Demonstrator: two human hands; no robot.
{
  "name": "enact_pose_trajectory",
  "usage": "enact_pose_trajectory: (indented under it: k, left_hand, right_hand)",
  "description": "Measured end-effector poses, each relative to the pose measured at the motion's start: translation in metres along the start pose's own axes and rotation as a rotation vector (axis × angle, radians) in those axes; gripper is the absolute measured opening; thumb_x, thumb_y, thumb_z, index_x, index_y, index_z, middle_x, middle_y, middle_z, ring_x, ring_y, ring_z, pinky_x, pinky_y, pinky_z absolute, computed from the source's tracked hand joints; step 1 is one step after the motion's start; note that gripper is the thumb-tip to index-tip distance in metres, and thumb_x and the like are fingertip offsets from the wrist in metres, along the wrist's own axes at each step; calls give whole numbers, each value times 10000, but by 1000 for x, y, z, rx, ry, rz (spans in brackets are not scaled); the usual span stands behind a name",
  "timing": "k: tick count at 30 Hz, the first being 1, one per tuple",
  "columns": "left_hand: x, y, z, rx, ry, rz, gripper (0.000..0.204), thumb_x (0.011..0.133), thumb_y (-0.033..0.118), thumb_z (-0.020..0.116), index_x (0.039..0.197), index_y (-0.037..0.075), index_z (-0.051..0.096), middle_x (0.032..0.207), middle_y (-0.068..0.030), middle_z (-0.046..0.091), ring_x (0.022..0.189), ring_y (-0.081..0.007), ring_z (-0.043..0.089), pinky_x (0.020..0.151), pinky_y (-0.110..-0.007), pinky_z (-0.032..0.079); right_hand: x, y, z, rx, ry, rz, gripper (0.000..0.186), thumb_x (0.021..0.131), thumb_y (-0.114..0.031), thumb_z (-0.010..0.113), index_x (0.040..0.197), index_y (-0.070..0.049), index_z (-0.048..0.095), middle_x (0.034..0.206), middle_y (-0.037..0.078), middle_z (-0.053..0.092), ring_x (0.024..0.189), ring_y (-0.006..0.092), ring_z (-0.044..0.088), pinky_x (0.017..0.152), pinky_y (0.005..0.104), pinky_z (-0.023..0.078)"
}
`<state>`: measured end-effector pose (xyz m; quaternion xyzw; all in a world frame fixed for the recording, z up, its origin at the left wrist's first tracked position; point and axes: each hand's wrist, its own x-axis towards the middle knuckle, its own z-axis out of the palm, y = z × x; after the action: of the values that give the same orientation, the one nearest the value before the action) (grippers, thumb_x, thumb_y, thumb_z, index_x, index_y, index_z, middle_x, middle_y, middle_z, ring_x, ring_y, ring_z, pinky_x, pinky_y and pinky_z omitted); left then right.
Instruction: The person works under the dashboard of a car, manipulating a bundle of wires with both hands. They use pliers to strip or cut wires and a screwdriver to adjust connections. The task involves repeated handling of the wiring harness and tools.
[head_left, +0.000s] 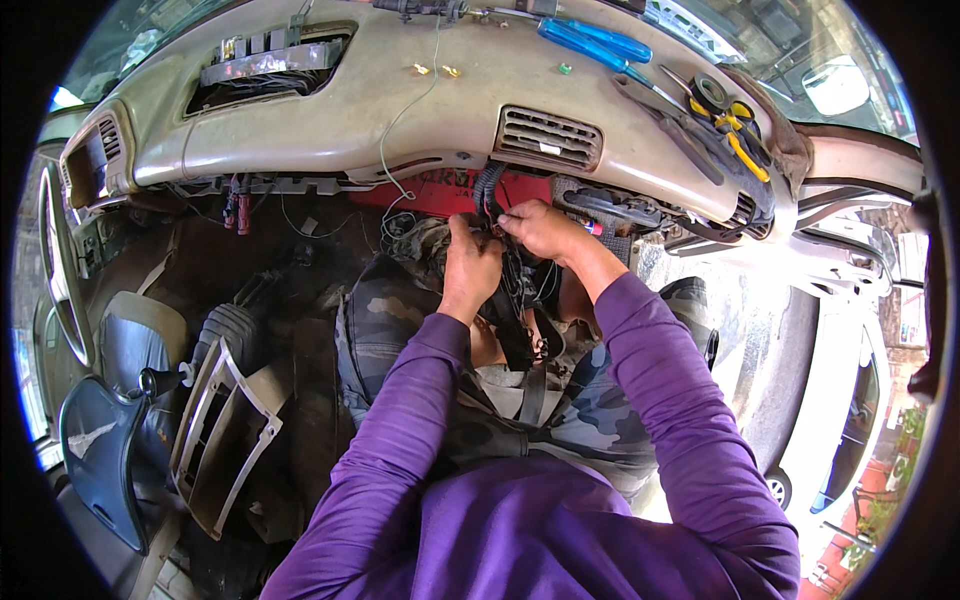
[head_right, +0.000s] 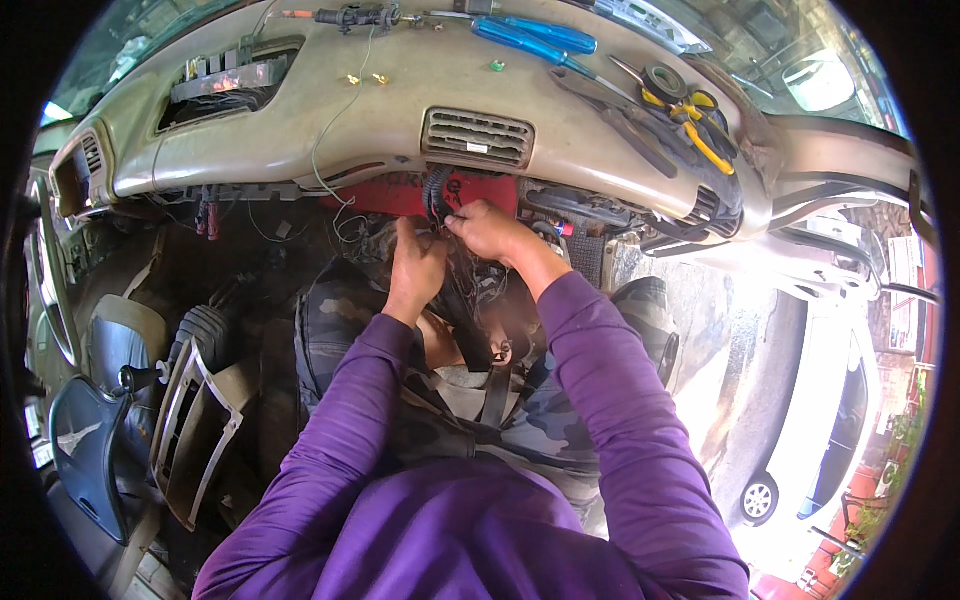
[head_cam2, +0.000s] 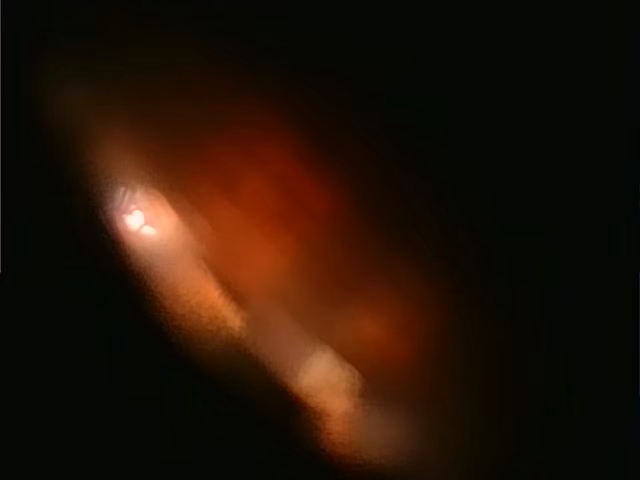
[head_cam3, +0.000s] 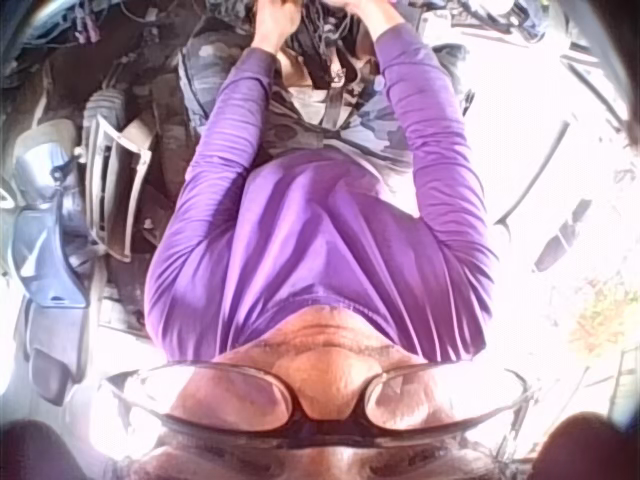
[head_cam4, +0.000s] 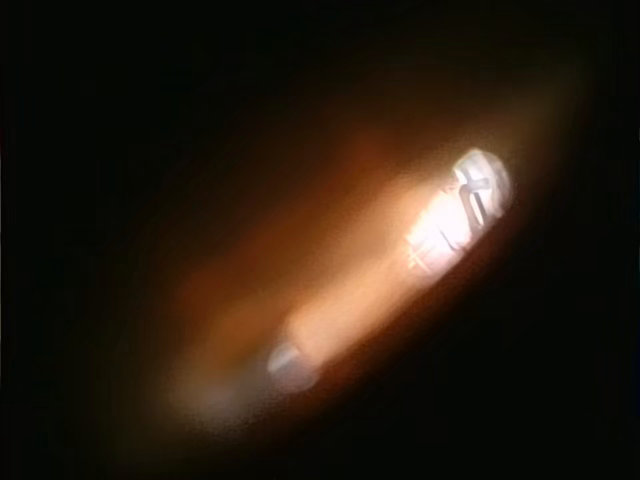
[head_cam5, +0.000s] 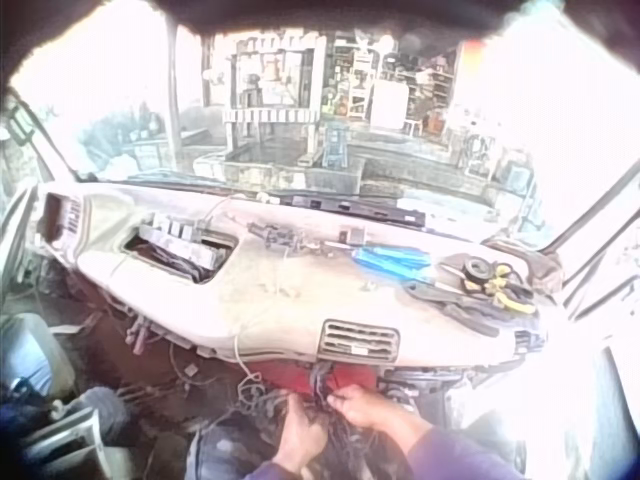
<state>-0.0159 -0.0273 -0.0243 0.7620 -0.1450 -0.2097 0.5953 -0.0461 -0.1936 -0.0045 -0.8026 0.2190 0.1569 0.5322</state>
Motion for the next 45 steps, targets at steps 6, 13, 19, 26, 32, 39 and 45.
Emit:
enact_pose_trajectory:
  k: [6, 13, 19, 26, 32, 39, 45]
  left_hand:
    - [-5, -4, 10, 139, 51, 214, 318, 904, 82, 607, 1158, 15, 429, 898, -255, 692, 880, -463, 676, 741, -500, 528]
    - [-7, -9, 8, 331, 197, 302, 262, 898, 137, 662, 1090, 40, 512, 903, -223, 701, 865, -445, 678, 734, -514, 527]
    - [-5, -6, 9, 344, 252, 382, 243, 890, 169, 665, 1051, 45, 531, 860, -203, 682, 811, -436, 659, 698, -530, 508]
    - [-4, -3, 7, 360, 292, 335, 181, 904, 182, 664, 1022, 87, 565, 834, -170, 702, 784, -414, 676, 678, -518, 517]
    - [-5, 0, 13, 258, 398, 274, 152, 892, 188, 705, 964, 112, 595, 817, -161, 693, 761, -397, 679, 660, -486, 528]
    - [-8, 1, 11, 51, 341, 148, 134, 892, 110, 708, 983, 12, 694, 812, -155, 731, 735, -241, 721, 719, -342, 540]
    - [-3, -7, 14, -254, 294, 89, 120, 910, 82, 682, 937, -35, 678, 838, -154, 724, 744, -199, 661, 728, -316, 514]
  right_hand:
    - [-6, -20, -2, -216, 60, 19, 375, 980, -303, 604, 1021, 56, 704, 928, 247, 715, 848, 317, 680, 800, 409, 510]
    - [-20, -46, -12, -223, -7, -60, 304, 926, -248, 609, 964, 34, 714, 930, 251, 714, 874, 362, 692, 814, 422, 514]
    - [-25, -49, -16, -323, 3, -102, 309, 915, -230, 583, 1004, 36, 711, 996, 254, 718, 935, 402, 686, 852, 433, 513]
    - [-33, -65, -16, -327, 35, -16, 324, 906, -207, 599, 1089, 41, 700, 1030, 238, 726, 978, 373, 690, 875, 418, 517]
    - [-29, -57, -18, -69, 10, -31, 271, 895, -206, 654, 1009, 29, 722, 893, 114, 732, 828, 202, 661, 782, 339, 515]
    - [-19, -41, -16, -56, 64, -49, 260, 860, -187, 695, 1002, 27, 735, 897, 112, 745, 834, 186, 673, 782, 332, 520]
    - [-19, -39, -12, 11, 155, -31, 229, 853, -187, 699, 954, 15, 741, 849, 80, 727, 793, 148, 632, 760, 307, 501]
